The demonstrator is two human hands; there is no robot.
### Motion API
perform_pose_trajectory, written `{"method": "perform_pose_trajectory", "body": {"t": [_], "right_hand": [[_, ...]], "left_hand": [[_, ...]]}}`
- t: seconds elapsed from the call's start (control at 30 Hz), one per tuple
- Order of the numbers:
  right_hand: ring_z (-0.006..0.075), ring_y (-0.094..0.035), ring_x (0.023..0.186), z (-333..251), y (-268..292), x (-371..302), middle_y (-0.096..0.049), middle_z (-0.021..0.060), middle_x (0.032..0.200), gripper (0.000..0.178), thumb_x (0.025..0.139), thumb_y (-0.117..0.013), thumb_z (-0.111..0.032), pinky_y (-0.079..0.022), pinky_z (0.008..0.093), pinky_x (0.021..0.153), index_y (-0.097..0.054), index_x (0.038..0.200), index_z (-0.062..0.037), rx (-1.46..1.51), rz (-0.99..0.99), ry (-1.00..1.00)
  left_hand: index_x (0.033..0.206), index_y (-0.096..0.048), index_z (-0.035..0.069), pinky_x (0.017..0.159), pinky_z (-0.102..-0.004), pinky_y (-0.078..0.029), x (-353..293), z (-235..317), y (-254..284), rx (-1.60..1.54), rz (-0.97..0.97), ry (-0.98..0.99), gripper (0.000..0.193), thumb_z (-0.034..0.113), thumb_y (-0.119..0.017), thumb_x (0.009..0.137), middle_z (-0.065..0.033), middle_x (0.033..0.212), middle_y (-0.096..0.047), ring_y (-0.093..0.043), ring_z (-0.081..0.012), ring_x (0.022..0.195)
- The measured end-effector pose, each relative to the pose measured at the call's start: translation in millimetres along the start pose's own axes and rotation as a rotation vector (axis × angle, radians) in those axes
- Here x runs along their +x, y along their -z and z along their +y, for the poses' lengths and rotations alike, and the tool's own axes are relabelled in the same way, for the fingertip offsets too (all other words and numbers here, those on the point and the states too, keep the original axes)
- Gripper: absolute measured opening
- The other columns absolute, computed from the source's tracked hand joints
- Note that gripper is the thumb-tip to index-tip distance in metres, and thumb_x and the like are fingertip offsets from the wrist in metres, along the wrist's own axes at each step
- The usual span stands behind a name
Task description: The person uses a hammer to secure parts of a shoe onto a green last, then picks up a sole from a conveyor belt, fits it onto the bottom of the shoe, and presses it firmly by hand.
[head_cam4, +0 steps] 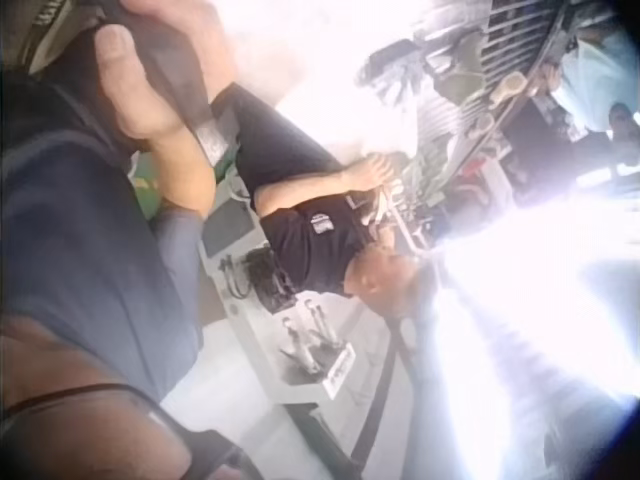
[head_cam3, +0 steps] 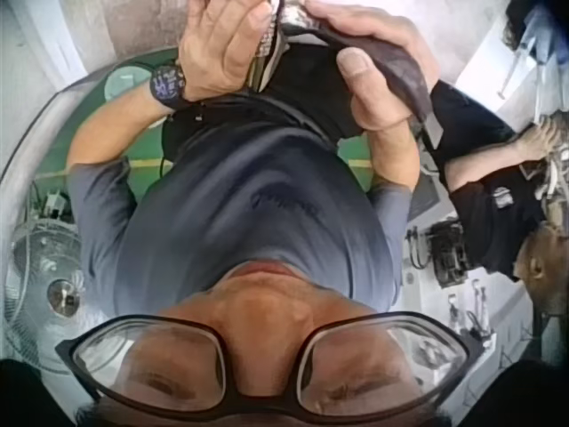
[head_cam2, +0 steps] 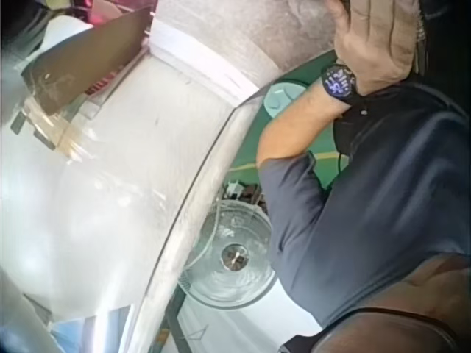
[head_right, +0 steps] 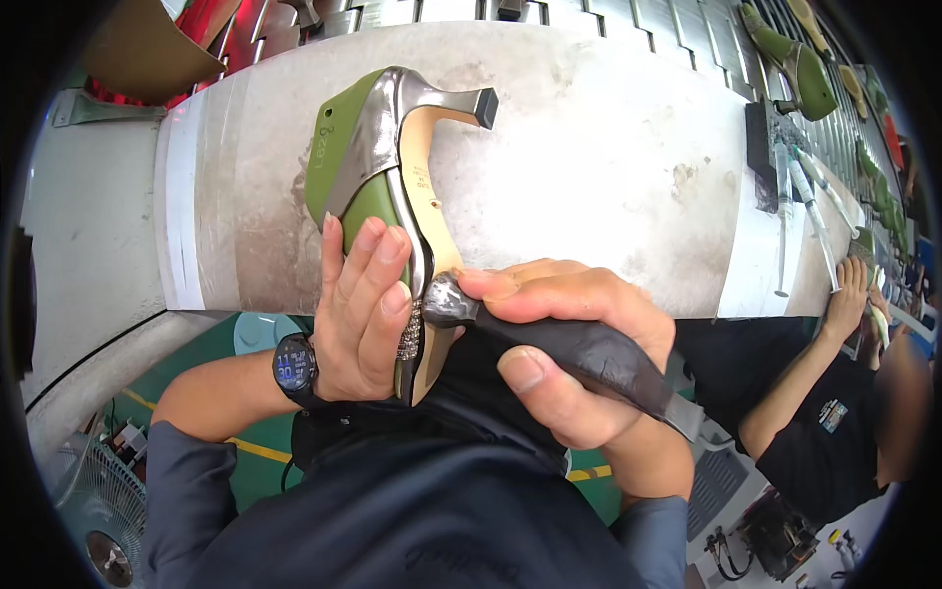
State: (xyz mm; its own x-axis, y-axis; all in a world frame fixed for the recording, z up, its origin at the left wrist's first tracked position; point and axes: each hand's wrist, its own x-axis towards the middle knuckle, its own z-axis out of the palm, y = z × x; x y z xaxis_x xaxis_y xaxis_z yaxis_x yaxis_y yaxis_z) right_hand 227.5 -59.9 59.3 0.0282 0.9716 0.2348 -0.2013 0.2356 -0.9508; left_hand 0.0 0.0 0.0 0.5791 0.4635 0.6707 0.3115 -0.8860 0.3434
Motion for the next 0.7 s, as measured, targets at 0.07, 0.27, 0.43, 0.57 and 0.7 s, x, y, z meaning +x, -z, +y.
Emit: {"method": "perform_pose_trajectory", "body": {"t": [0.07,0.27,0.43,0.57,0.7], "right_hand": [[0.0347,-0.076,0.11,-19.0,0.3,4.6,-0.076,0.027,0.116,0.032,0.087,-0.08,-0.006,-0.06,0.0427,0.098,-0.07,0.115,0.0051,-0.127,-0.043,-0.068],[0.0366,-0.078,0.106,-18.0,-6.5,4.8,-0.077,0.0263,0.112,0.029,0.085,-0.082,-0.005,-0.062,0.0429,0.094,-0.071,0.11,0.0045,-0.273,-0.108,-0.018],[0.0368,-0.079,0.097,-27.2,-22.4,-0.4,-0.077,0.0224,0.1,0.028,0.08,-0.084,-0.004,-0.065,0.0434,0.089,-0.072,0.103,0.0066,-0.401,-0.093,0.06],[0.0348,-0.079,0.093,-38.5,-31.7,3.5,-0.076,0.02,0.096,0.029,0.075,-0.085,-0.001,-0.066,0.0422,0.089,-0.073,0.1,0.0067,-0.487,-0.106,0.02],[0.0331,-0.078,0.093,-48.4,-40.7,-2.9,-0.076,0.0192,0.097,0.029,0.074,-0.084,0.001,-0.066,0.0418,0.09,-0.073,0.1,0.006,-0.541,-0.185,0.014]], "left_hand": [[0.148,-0.043,0.0,0.12,-0.0728,-0.031,3.4,8.2,4.6,0.003,0.005,-0.002,0.048,0.008,-0.06,0.104,-0.0288,0.15,-0.057,-0.057,-0.0448,0.141],[0.146,-0.044,-0.001,0.119,-0.0728,-0.032,0.3,-6.2,-0.8,0.006,0.004,-0.017,0.046,0.009,-0.06,0.104,-0.0298,0.148,-0.058,-0.058,-0.0445,0.139],[0.146,-0.044,-0.001,0.119,-0.0719,-0.033,3.1,-2.9,-0.2,0.004,0.002,-0.009,0.045,0.009,-0.06,0.104,-0.0297,0.148,-0.059,-0.059,-0.0446,0.139],[0.145,-0.045,-0.001,0.12,-0.0706,-0.033,2.8,-0.7,2.4,-0.002,-0.007,0.011,0.044,0.008,-0.059,0.104,-0.0303,0.15,-0.057,-0.058,-0.0449,0.14],[0.146,-0.045,-0.001,0.12,-0.0698,-0.033,2.8,-4.1,-3.1,0.007,0.029,-0.018,0.045,0.007,-0.059,0.104,-0.0313,0.151,-0.056,-0.057,-0.0456,0.141]]}}
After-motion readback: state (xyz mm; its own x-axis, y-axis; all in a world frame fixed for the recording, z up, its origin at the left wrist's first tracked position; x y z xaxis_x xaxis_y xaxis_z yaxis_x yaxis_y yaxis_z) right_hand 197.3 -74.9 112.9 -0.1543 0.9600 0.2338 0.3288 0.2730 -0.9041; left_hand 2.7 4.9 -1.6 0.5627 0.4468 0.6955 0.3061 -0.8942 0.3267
